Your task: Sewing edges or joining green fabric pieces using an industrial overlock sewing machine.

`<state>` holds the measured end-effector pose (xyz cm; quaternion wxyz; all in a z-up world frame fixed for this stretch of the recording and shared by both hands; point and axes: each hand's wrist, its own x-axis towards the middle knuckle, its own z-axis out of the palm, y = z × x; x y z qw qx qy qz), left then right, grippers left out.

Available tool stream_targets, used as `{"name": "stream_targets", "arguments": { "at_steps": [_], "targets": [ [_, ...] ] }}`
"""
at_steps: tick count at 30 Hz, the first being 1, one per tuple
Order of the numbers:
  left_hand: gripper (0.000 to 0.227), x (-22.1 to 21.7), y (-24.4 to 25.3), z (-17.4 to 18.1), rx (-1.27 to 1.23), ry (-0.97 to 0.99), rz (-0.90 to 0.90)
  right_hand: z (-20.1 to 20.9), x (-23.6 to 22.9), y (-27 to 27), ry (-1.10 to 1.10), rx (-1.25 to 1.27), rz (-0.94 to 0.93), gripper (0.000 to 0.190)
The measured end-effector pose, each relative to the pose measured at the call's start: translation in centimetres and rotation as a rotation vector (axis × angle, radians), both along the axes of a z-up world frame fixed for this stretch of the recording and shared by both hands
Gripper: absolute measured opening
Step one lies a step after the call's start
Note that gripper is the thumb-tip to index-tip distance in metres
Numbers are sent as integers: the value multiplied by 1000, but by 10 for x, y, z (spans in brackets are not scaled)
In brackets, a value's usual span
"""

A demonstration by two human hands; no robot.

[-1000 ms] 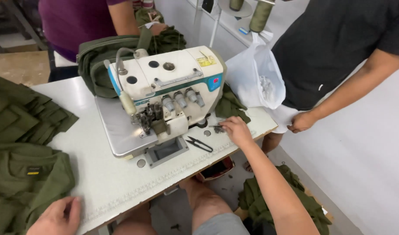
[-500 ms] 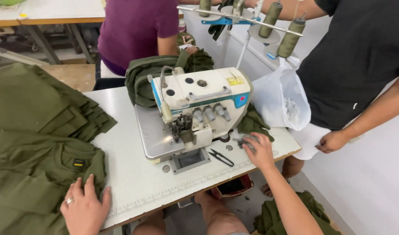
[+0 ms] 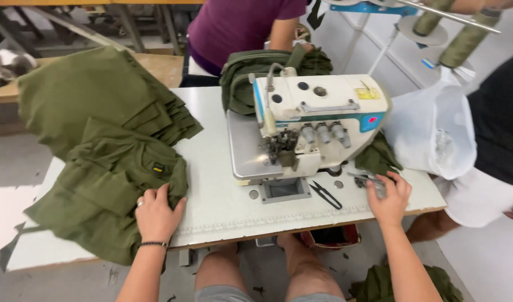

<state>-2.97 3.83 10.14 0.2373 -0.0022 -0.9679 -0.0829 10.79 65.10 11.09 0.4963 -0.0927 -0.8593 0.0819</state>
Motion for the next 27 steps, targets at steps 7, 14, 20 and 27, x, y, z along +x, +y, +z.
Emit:
{"name": "stream_targets", "arguments": {
  "at_steps": [7, 14, 20, 27],
  "targets": [
    [55, -15, 24, 3, 45, -303, -5, -8, 0, 4, -4, -5, 9, 23],
    [55, 16, 19, 84, 610, -364, -487, -9, 4, 6, -37, -26, 30, 16],
    [14, 62, -85, 89, 576, -48, -26, -18, 4, 13, -39, -30, 58, 15],
    [81, 54, -133, 64, 627, -203, 191, -3, 6, 2, 9, 150, 49, 19]
  ]
}}
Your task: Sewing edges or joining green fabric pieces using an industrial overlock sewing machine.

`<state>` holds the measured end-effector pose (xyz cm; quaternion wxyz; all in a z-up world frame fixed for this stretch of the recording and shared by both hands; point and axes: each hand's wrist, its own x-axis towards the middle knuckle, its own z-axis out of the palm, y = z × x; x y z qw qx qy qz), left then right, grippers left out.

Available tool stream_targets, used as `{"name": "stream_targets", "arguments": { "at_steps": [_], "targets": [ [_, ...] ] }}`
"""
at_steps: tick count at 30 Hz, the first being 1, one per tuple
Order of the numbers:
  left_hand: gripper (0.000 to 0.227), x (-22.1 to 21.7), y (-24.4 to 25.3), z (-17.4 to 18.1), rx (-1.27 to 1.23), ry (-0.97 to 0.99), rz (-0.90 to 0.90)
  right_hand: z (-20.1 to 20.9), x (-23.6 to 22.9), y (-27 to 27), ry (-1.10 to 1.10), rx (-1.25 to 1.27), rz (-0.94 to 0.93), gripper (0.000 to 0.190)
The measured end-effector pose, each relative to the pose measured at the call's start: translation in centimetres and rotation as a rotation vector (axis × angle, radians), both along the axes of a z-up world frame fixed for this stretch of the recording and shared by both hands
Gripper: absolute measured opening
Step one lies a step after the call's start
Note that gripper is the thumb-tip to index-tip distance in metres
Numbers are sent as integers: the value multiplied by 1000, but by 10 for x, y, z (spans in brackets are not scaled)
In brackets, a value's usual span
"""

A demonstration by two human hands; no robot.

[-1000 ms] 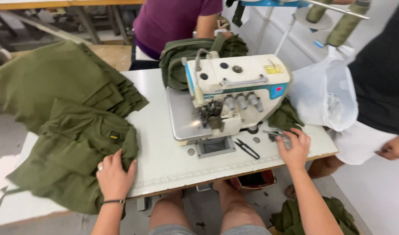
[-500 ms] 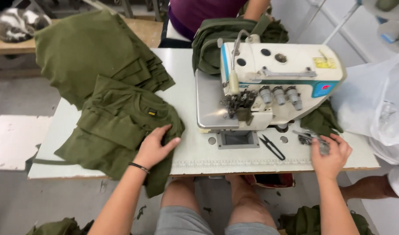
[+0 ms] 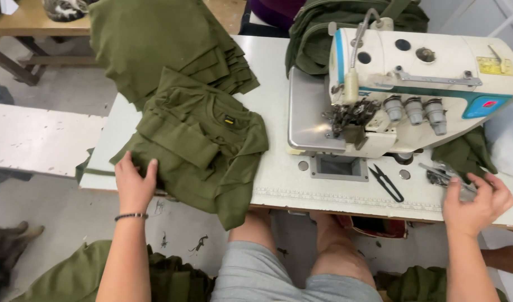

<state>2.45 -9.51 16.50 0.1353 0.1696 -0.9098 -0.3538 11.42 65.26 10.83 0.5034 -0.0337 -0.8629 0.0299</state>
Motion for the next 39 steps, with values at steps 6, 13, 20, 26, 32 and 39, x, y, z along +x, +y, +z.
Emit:
{"name": "stream_targets", "arguments": {
  "at_steps": [6, 13, 20, 26, 32, 39],
  "targets": [
    [30, -2, 10, 18, -153, 432, -99, 37, -13, -222, -45, -470, 659, 24],
    [103, -50, 33, -3, -146, -137, 30, 56, -31, -459, -363, -77, 1152, 38],
    [106, -72, 2, 10, -48, -321, -71, 56, -39, -371, -830, 25, 722, 44],
    [62, -95, 4, -29, 37, -132, -101, 76, -23, -353, -875, -164, 626, 41],
    [35, -91, 19, -40, 253, 159, -59, 79, -48, -401, -672, -412, 719, 52],
    [31, -33, 106, 19, -202, 446, -758, 71, -81, -411, -1033, -409, 381, 50]
  ]
}}
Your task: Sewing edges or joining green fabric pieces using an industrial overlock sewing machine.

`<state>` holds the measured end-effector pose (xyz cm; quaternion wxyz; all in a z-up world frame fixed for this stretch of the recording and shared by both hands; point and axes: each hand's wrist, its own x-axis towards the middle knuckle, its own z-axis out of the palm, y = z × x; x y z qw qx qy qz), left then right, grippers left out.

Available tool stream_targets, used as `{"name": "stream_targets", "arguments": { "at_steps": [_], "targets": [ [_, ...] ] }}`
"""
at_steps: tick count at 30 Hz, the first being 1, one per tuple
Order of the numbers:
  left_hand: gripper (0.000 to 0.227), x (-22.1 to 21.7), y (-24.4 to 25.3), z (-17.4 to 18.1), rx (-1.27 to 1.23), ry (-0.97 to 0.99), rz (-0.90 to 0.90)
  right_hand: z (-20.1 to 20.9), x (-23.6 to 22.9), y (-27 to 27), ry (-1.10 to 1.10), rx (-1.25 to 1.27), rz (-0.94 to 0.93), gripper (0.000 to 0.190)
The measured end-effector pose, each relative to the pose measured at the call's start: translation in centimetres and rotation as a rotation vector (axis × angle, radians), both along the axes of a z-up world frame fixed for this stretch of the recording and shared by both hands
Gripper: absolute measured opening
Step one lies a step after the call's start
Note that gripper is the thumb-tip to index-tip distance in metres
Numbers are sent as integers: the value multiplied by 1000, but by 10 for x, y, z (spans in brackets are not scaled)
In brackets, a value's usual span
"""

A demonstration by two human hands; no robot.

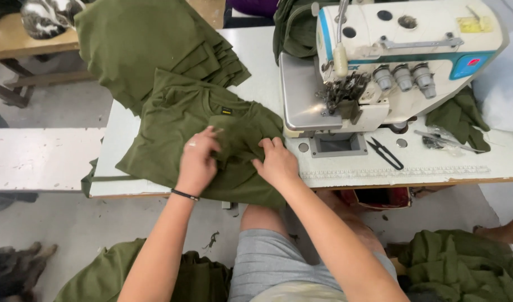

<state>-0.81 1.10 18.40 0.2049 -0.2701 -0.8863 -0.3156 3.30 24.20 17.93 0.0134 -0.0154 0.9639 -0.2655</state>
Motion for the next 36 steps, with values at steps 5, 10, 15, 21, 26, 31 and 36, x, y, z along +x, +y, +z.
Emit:
{"name": "stream_targets", "arguments": {
  "at_steps": [5, 10, 15, 21, 26, 31, 36],
  "targets": [
    [31, 36, 15, -11, -295, -286, -153, -20, -7, 10, -66, -435, -107, 25],
    [16, 26, 3, -16, 316, -187, -133, 53, 16, -10, -299, -1280, -317, 73],
    [32, 12, -16, -56, 153, -137, 228, 53, 2, -40, -149, -581, 19, 101],
    [33, 22, -50, -42, 160, -132, 178, -15, 6, 13, -53, -1084, -116, 53],
    [26, 21, -38, -60, -85, -51, 243, 23, 60, 178, -89, -1179, -307, 58],
    [23, 4, -37, -61, -145, -65, 306, 27, 75, 317, -15, -943, -254, 54],
    [25, -13, -1, -12, 26, 20, 290, -42, 41, 390, 306, 122, -260, 52]
  ]
}}
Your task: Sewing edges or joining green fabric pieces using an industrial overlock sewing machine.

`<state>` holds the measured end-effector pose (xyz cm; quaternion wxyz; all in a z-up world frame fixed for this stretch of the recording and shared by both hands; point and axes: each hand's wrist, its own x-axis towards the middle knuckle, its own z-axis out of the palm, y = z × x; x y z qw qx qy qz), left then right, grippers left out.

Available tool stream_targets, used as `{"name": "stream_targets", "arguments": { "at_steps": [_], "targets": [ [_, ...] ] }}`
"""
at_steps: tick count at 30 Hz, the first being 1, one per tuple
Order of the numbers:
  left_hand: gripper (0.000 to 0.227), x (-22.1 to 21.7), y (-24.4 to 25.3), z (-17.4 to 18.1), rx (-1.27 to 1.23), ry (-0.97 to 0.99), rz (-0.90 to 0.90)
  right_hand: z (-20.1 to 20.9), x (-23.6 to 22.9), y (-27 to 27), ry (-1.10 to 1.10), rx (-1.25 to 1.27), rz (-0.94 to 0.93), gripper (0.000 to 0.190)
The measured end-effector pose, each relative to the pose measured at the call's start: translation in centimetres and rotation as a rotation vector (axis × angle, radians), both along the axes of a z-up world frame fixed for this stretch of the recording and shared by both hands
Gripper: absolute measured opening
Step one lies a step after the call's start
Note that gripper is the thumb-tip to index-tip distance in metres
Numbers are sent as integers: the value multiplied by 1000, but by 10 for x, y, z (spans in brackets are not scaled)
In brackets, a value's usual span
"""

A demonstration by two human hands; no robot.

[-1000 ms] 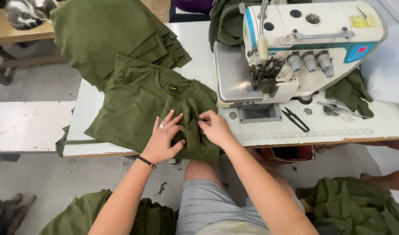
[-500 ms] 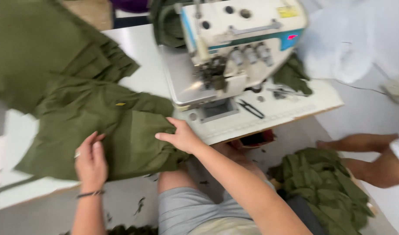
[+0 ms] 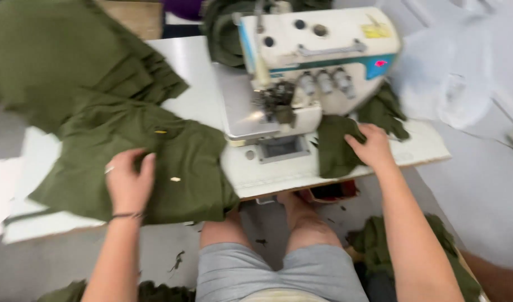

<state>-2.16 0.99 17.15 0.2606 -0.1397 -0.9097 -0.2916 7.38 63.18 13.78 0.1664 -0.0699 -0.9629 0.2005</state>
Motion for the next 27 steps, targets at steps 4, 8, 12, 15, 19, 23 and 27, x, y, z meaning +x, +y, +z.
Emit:
{"name": "stream_targets", "arguments": {
  "at_steps": [4, 8, 12, 15, 19, 23, 27],
  "targets": [
    [33, -32, 58, 7, -51, 77, -148, 28, 14, -61, 414, 485, -59, 42],
    [96, -91, 100, -24, -419, -231, -187, 59, 40, -166, 661, 249, 96, 34],
    [27, -131, 120, -14, -707, -82, -195, 72, 76, -250, 304, -201, 619, 30],
    [13, -24, 71, 98, -177, 206, -410, 90, 100, -252, 342, -310, 513, 30],
    [14, 111, 31, 111, -194, 154, -489, 71, 95, -306, 134, -643, 407, 62],
    [23, 189, 26, 96, -208, -107, -546, 38, 86, -385, 75, -609, 831, 66],
    [24, 203, 16, 113, -12, -315, -540, 58, 80, -391, 203, -812, 886, 29]
  ]
}}
